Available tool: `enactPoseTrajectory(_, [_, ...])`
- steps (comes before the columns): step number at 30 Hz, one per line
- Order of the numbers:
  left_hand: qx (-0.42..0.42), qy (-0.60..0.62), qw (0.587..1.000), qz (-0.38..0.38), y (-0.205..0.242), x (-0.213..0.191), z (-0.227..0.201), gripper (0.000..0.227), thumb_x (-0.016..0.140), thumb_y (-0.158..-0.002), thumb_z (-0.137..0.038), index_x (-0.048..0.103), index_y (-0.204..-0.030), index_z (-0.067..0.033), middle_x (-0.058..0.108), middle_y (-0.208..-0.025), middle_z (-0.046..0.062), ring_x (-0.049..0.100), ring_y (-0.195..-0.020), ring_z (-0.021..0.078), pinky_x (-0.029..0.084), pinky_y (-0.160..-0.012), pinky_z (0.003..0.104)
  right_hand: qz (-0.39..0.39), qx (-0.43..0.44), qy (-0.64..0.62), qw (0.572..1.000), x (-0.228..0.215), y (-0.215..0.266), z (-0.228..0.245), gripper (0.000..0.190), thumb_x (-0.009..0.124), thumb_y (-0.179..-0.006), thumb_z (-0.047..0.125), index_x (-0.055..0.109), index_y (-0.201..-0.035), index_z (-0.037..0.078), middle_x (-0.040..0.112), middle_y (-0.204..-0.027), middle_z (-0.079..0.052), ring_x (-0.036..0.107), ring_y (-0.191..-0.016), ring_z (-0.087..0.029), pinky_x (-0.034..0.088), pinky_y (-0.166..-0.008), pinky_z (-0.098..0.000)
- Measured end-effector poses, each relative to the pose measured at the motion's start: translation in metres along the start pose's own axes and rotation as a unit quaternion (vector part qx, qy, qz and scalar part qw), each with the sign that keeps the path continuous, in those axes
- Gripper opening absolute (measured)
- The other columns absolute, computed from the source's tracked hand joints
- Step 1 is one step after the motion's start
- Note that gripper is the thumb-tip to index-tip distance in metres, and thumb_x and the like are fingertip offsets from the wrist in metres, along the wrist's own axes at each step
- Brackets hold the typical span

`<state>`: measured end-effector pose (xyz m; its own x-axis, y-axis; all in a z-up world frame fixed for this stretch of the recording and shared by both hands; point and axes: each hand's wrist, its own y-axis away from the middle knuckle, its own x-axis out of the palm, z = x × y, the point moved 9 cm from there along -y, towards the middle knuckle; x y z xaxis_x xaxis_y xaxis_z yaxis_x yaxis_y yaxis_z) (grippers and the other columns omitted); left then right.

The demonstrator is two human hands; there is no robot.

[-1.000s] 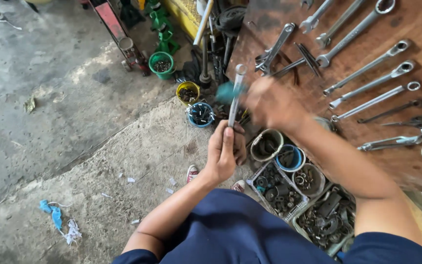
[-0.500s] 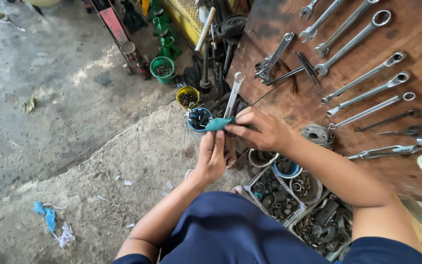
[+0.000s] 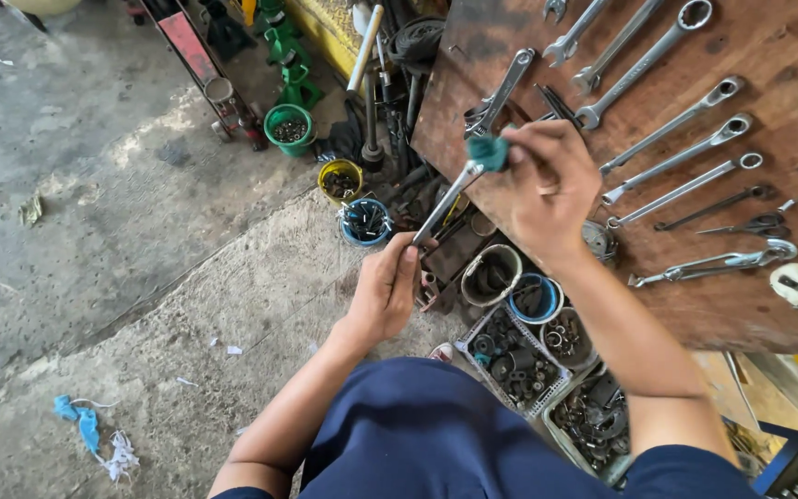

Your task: Cleaning and organizing various wrenches on a tool board.

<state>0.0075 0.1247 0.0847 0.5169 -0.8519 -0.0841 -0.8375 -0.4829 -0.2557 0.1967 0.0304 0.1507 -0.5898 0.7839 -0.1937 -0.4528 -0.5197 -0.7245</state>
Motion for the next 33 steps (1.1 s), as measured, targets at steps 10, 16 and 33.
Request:
enactPoseTrajectory(10, [-0.043, 0.156, 0.986, 0.040, 0.004, 0.017, 0.017, 0.034, 0.035, -0.117, -0.023, 0.059, -0.117, 0.0013, 0.047, -0.061, 0.000, 0.047, -0.050, 0.0074, 0.044, -0.053, 0.027, 0.049, 0.234, -0.144, 0.960, 0.014, 0.017, -0.016, 0.026, 0.071, -0.101, 0.003, 0.069, -0.126, -0.003, 0.070, -0.114, -0.009, 0.069, -0.093, -0.011, 0.056, -0.076, -0.0215])
enactPoseTrajectory(16, [-0.052, -0.021, 0.998, 0.022, -0.002, 0.000, 0.028, 0.026, 0.043, -0.112, -0.017, 0.063, -0.108, -0.0004, 0.052, -0.057, 0.002, 0.050, -0.048, 0.0104, 0.042, -0.047, 0.029, 0.129, 0.215, 0.017, 0.968, 0.011, 0.010, -0.013, 0.020, 0.069, -0.105, 0.011, 0.071, -0.121, -0.001, 0.073, -0.100, -0.008, 0.070, -0.086, -0.012, 0.056, -0.078, -0.0271])
enactPoseTrajectory(33, [0.319, -0.477, 0.773, 0.270, -0.020, 0.009, -0.021, 0.026, 0.066, -0.086, -0.012, 0.065, -0.112, -0.0124, 0.058, -0.100, 0.003, 0.061, -0.096, 0.0206, 0.055, -0.074, 0.032, 0.603, 0.260, -0.066, 0.751, 0.057, 0.093, -0.065, 0.028, 0.073, -0.093, 0.025, 0.078, -0.110, 0.004, 0.078, -0.093, -0.007, 0.069, -0.086, -0.016, 0.054, -0.075, -0.0320])
